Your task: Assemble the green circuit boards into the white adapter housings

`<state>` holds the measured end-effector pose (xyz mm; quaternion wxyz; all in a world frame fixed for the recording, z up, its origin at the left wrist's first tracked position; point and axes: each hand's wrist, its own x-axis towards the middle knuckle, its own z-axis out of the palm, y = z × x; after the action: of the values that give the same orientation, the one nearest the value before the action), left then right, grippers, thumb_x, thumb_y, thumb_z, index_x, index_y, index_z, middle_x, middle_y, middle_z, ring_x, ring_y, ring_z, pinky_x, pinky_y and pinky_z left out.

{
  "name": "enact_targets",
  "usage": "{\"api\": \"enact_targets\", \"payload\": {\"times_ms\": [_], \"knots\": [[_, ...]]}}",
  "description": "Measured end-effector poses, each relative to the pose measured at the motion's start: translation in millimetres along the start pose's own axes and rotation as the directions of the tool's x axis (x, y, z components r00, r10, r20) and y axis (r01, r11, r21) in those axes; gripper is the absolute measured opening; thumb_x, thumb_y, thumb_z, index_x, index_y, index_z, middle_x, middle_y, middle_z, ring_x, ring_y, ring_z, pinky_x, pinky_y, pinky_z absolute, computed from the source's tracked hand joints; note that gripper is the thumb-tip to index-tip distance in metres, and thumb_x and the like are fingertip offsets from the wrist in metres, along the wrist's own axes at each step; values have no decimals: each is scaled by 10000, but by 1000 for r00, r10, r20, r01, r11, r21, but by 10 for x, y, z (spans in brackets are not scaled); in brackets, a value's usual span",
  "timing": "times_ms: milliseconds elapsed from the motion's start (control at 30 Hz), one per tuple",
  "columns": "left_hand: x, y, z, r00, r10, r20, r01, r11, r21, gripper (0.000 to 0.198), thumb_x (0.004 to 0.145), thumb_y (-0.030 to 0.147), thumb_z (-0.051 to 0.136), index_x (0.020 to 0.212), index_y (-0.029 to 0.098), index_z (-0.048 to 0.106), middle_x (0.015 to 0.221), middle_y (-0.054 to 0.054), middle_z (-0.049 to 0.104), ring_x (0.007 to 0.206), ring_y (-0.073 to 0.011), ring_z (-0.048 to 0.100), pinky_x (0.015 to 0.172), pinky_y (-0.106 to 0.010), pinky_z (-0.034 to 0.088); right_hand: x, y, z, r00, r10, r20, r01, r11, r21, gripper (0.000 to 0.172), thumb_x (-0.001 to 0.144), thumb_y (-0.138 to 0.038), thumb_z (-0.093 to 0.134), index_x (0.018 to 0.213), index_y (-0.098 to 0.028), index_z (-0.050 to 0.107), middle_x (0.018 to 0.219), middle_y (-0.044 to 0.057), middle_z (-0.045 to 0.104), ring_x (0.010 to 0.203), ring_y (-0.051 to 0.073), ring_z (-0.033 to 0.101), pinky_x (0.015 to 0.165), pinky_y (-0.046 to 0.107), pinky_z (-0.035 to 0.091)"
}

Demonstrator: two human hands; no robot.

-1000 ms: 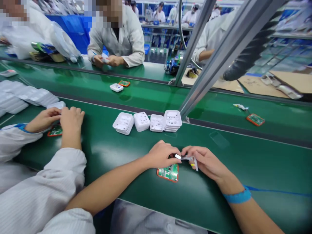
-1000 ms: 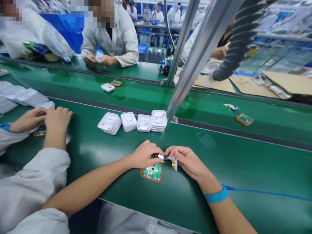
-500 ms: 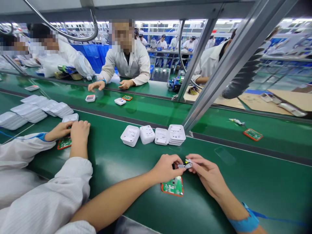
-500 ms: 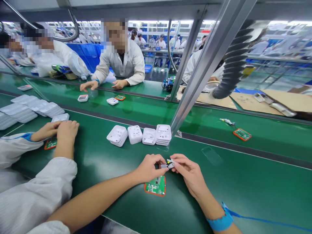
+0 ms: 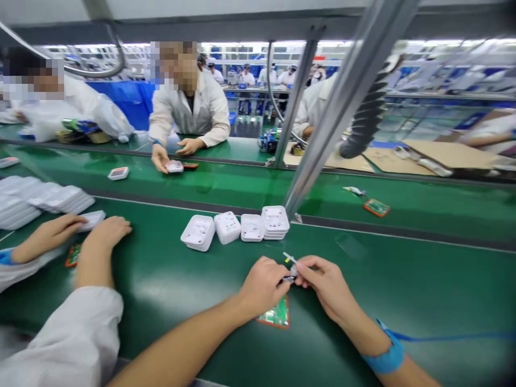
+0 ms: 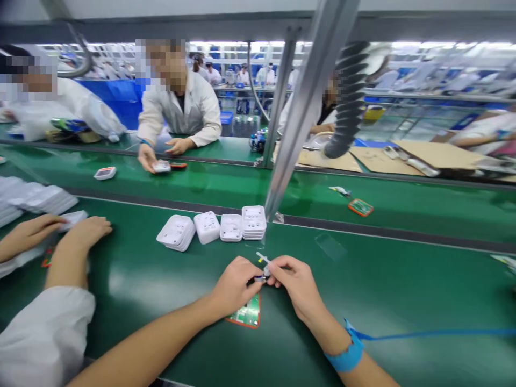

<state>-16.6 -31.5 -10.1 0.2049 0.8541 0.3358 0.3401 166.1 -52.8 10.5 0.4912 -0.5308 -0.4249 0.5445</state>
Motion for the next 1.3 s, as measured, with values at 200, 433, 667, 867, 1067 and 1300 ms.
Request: {"api": "enact_targets", "payload": {"times_ms": [200,433,667,867,1067,1300], "knots": [[40,-23,-16,999,17,-31,-21,990,-139,23,897,185,683,879,182,697,811,-27,757,758,-179,666,756,-318,465,80,4,-42,985,-134,113,143,986,-80,333,862,-497,730,976,-188,681,862,50,722,791,157,660,723,277,519],[137,-10,-108,954,-298,-28,291,945,-152,58,843,170,765,866,222,758,839,1,773,829,-192,683,796,-342,458,127,140,-42,939,-323,119,343,866,-364,259,968,-430,580,1021,-211,708,953,60,685,823,175,638,748,318,512],[183,18,-130,927,-371,50,375,918,-130,49,842,187,758,850,234,772,805,8,746,794,-176,652,814,-339,452,117,74,-22,872,-454,185,488,770,-410,133,976,-276,587,924,-211,690,907,48,663,831,163,619,747,309,487],[173,15,-130,933,-357,50,360,926,-116,40,840,198,751,838,234,768,781,7,743,767,-176,643,799,-335,460,93,50,-26,833,-505,226,551,722,-419,138,968,-231,592,898,-204,707,876,51,662,824,163,622,749,314,500],[189,20,-163,933,-342,108,353,929,-109,86,818,175,744,743,216,734,721,8,716,735,-173,638,793,-343,458,70,49,4,796,-554,243,599,669,-440,143,953,-202,610,882,-204,734,855,46,677,805,159,631,735,308,511],[187,25,-182,923,-353,152,368,926,-83,101,812,147,729,730,203,717,749,-1,722,764,-185,650,782,-343,460,81,109,8,727,-608,320,684,597,-419,189,974,-165,563,912,-200,739,855,41,650,789,145,621,703,281,505]]}}
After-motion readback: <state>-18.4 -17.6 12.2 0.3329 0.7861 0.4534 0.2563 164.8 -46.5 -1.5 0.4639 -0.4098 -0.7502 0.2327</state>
